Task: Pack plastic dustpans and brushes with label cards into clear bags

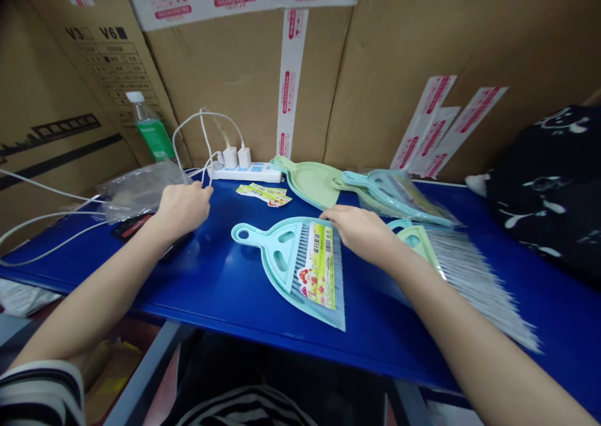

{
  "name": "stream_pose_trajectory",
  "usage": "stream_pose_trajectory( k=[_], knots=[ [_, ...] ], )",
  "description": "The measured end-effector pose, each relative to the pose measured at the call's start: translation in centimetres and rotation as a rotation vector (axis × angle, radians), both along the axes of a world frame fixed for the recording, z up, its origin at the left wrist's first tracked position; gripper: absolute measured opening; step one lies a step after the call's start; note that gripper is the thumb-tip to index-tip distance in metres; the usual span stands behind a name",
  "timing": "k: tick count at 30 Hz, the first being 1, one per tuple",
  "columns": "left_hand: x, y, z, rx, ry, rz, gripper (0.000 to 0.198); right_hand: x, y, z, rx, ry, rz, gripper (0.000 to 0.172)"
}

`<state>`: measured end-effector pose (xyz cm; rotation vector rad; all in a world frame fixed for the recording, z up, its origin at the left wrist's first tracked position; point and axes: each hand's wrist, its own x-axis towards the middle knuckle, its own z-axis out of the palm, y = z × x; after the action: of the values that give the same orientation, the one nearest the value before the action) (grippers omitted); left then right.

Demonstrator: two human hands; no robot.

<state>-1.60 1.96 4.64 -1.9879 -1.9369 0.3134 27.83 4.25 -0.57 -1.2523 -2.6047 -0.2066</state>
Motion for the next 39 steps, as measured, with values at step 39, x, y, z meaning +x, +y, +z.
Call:
stream_pose_trajectory(
  k=[39],
  knots=[
    [1.7,-2.4,-0.2,-0.156,0.026,-0.437,0.029,1.6,-0.2,1.4,-0.21,-0.12,-0.239,0.044]
  ],
)
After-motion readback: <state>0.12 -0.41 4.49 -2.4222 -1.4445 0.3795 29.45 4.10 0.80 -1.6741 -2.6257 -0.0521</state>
